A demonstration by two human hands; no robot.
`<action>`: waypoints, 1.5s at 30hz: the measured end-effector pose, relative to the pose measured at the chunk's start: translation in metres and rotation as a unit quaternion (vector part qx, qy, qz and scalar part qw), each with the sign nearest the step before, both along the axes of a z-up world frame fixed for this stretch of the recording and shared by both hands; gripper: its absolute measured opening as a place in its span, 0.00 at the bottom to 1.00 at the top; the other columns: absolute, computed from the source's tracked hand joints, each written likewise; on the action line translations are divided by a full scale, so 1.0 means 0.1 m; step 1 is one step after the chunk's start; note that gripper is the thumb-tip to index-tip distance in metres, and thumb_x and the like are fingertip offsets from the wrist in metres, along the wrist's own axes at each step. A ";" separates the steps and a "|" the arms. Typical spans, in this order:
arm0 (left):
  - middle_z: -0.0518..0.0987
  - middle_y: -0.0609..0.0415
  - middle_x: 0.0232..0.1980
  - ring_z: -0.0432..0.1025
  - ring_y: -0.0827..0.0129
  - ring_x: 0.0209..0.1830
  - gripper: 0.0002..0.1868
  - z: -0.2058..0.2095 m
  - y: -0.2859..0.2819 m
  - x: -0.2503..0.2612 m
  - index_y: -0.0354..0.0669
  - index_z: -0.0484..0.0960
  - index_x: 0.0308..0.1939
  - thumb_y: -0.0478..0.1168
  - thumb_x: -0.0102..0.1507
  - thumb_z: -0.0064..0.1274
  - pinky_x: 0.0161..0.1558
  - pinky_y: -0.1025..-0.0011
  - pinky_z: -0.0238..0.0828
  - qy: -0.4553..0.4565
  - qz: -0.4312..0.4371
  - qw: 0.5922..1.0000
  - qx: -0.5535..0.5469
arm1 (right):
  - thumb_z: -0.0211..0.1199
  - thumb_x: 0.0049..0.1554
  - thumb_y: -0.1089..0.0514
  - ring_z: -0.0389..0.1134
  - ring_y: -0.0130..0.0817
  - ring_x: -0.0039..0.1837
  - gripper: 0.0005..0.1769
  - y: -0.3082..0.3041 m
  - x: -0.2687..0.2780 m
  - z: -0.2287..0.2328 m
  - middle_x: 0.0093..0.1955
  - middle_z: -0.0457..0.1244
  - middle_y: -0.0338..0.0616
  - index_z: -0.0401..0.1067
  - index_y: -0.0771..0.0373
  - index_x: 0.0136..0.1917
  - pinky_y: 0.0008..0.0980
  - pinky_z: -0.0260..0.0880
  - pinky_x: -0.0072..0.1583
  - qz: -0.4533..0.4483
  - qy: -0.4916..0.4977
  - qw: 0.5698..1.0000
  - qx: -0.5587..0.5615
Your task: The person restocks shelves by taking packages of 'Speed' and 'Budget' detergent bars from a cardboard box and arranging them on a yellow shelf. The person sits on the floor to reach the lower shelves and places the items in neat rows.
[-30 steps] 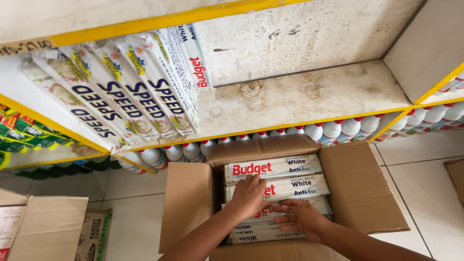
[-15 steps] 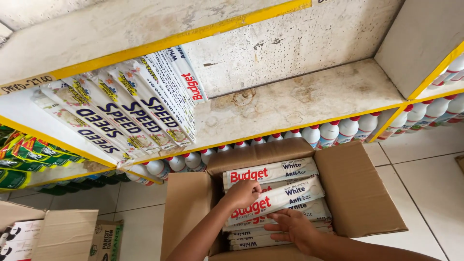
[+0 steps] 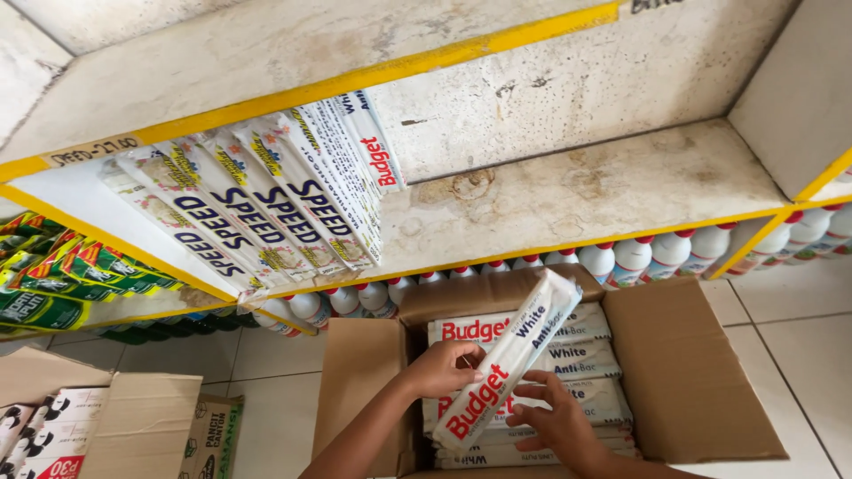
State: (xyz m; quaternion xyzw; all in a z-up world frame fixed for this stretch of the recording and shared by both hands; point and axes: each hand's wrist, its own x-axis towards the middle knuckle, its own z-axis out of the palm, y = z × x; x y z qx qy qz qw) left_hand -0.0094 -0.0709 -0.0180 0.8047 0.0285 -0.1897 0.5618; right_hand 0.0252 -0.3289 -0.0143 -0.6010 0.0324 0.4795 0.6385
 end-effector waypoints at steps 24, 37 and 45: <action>0.86 0.46 0.41 0.81 0.69 0.37 0.11 0.66 0.74 1.09 0.35 0.87 0.47 0.38 0.63 0.62 0.41 0.72 0.77 -0.361 0.406 0.831 0.121 | 0.62 0.61 0.60 0.70 0.26 0.35 0.12 1.79 1.81 0.43 0.36 0.70 0.44 0.70 0.64 0.58 0.29 0.72 0.38 0.065 -0.486 0.871 0.009; 0.84 0.47 0.49 0.80 0.66 0.45 0.16 0.40 1.30 1.83 0.40 0.84 0.57 0.34 0.65 0.58 0.50 0.69 0.79 -0.430 0.438 0.782 0.112 | 0.62 0.61 0.63 0.70 0.25 0.34 0.16 2.56 2.47 0.59 0.39 0.71 0.45 0.72 0.63 0.63 0.28 0.71 0.37 0.018 -0.555 0.831 0.018; 0.79 0.45 0.58 0.78 0.60 0.53 0.27 0.38 1.39 2.12 0.50 0.74 0.71 0.29 0.68 0.49 0.53 0.66 0.77 -0.414 0.457 0.783 0.081 | 0.60 0.64 0.65 0.67 0.22 0.37 0.15 3.00 2.76 0.61 0.44 0.71 0.43 0.70 0.63 0.64 0.26 0.69 0.39 -0.025 -0.565 0.824 0.046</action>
